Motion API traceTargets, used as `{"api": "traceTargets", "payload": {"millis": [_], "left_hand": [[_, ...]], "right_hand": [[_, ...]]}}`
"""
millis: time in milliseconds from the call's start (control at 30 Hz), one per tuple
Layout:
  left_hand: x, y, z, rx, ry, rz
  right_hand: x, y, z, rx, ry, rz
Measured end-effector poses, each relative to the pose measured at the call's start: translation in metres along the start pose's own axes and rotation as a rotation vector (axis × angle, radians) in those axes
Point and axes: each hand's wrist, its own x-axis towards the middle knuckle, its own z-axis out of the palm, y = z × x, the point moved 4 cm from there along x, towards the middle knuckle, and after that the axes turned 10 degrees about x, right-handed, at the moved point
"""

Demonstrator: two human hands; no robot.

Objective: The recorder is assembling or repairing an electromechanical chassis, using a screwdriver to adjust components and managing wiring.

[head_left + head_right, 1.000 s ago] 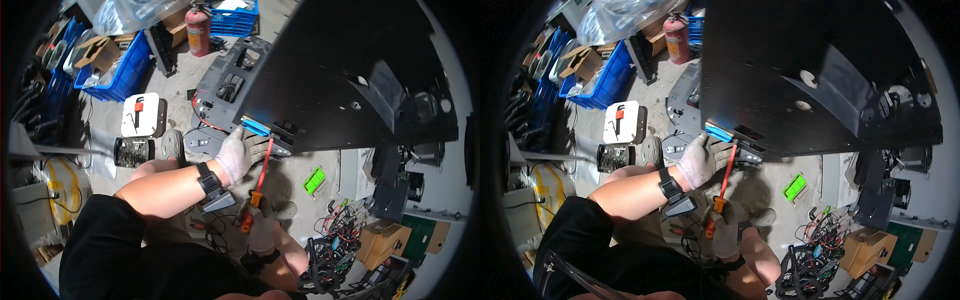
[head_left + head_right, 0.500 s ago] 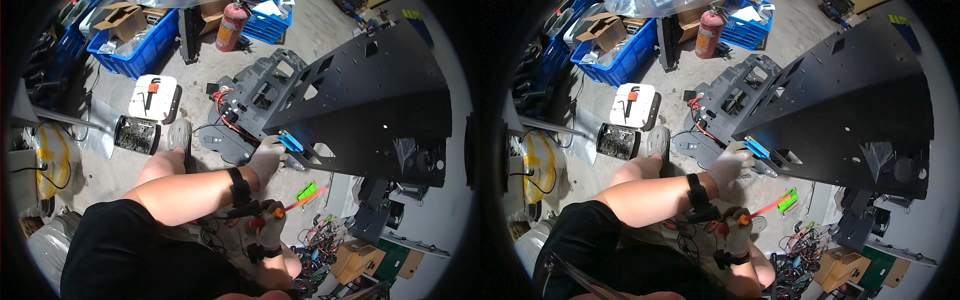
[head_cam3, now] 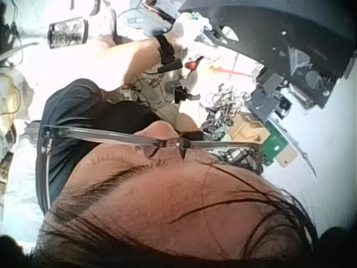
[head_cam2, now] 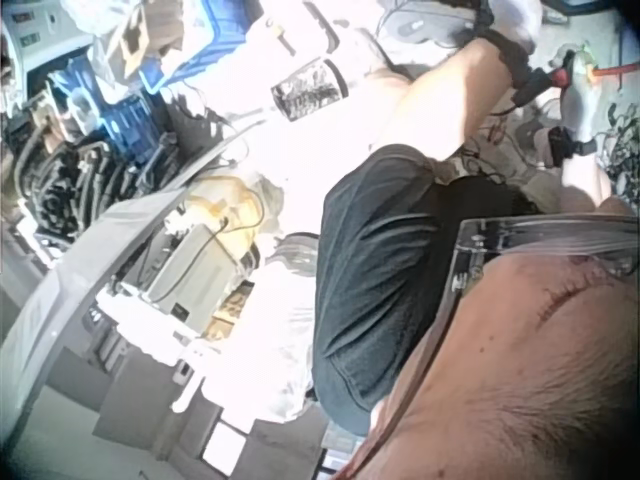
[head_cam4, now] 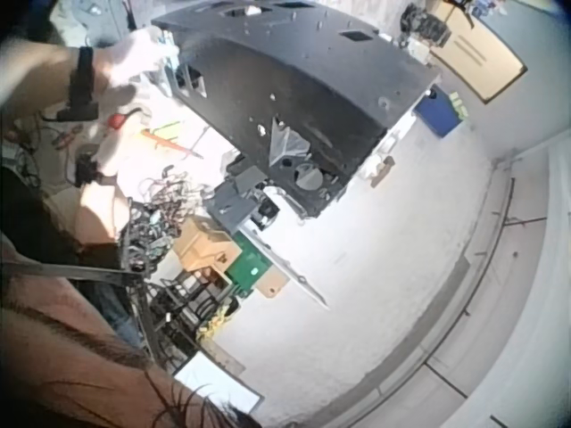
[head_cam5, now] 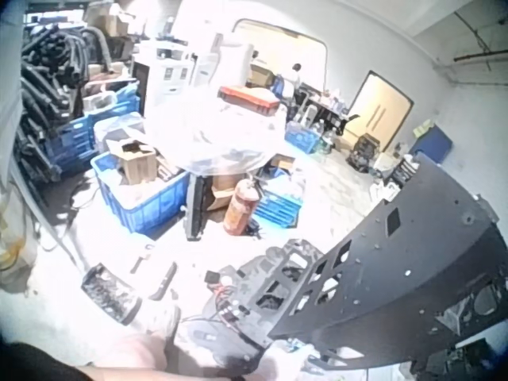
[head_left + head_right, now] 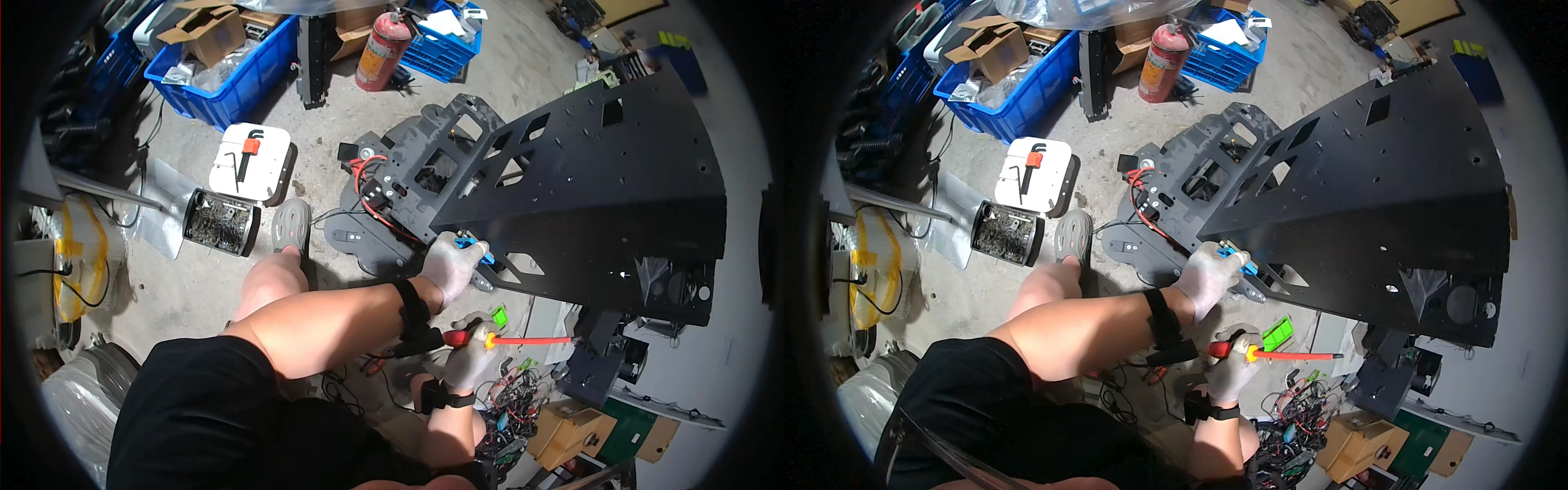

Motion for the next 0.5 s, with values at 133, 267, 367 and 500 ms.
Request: {"api": "traceTargets", "payload": {"millis": [133,267,367,500], "left_hand": [[-0.006,0.0,-0.001,-0.153,-0.006,-0.033],[-0.016,0.001,-0.001,-0.186,0.034,-0.117],[-0.014,0.002,0.002,-0.33,-0.011,-0.175],[-0.009,0.001,0.008,-0.525,-0.167,-0.304]], "right_hand": [[0.019,-0.005,-0.008,-0.053,0.0,-0.181],[0.04,-0.035,-0.028,-0.062,0.134,-0.392],[0.057,-0.053,-0.052,-0.067,0.324,-0.363],[0.072,-0.039,-0.071,-0.004,0.285,-0.386]]}}
